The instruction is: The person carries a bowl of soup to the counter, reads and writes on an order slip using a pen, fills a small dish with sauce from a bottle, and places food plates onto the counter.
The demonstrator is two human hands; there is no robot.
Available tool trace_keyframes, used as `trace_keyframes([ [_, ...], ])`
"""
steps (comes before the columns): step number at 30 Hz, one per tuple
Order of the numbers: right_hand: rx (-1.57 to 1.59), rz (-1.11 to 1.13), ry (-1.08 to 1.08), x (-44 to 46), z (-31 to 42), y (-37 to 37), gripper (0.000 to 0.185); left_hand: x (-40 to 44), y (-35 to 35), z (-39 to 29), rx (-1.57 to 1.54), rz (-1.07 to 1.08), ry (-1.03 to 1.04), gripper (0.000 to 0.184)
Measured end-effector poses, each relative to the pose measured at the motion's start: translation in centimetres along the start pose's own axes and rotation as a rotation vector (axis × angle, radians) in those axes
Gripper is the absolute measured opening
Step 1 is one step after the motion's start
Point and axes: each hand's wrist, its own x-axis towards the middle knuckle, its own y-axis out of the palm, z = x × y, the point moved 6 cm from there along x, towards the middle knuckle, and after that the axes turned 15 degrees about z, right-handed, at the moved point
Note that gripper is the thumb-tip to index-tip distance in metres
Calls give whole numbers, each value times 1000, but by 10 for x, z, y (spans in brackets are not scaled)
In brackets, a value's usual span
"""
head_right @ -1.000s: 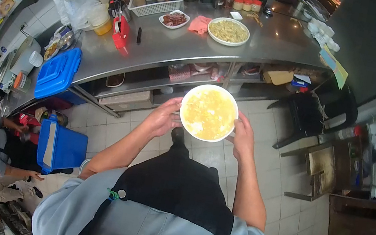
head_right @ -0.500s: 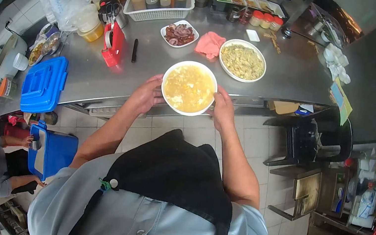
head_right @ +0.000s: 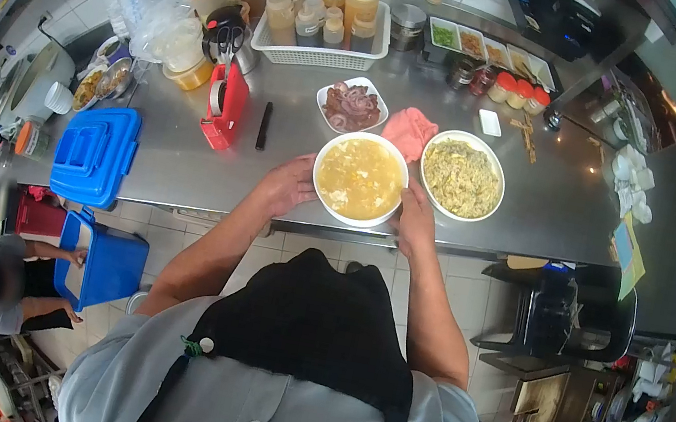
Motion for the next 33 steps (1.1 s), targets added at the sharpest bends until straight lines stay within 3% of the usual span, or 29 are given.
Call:
trace_keyframes([
  [2,-418,-46,-27,-5,14,-12,56,-10,-4,-2,-115,-86,15,46],
  [3,-629,-65,-52,-4,24,-14,56,-15,-20,-7,-3,-158,114,43],
  [5,-694,24,-142,-14,78,16,53,-44,-76,-5,223,-317,297,38],
  [7,-657,137,-268,5,108,27,50,-100,-113,-23,628,-773,351,34],
  [9,-740,229,-236,45,131,45,50,-155,-138,-47,1432,-1182,273,43],
  [10,-818,288,-259,68,143,60,51,-162,-140,-48,1366,-1327,106,47],
  [12,-618,249,-297,140,157,106,56,-176,-131,-56,1169,-1605,-224,56],
  [13,-705,244,-326,178,159,115,56,-170,-140,-52,1157,-1660,-210,59],
  [16,-955,235,-495,279,161,150,57,-150,-164,-40,1124,-1781,-207,66],
  [19,-916,190,-242,317,168,186,57,-143,-133,-55,1121,-1803,-257,68],
  [22,-1024,159,-91,361,157,197,43,-142,-130,-55,1121,-1797,-305,68],
  [25,-1009,11,-156,361,155,201,41,-142,-127,-60,1097,-1798,-324,68],
  [29,-1206,-4,-277,390,142,189,59,-141,-124,-60,1090,-1790,-331,69],
  [33,-1153,22,-500,323,183,195,59,-139,-127,-62,1092,-1787,-340,69],
])
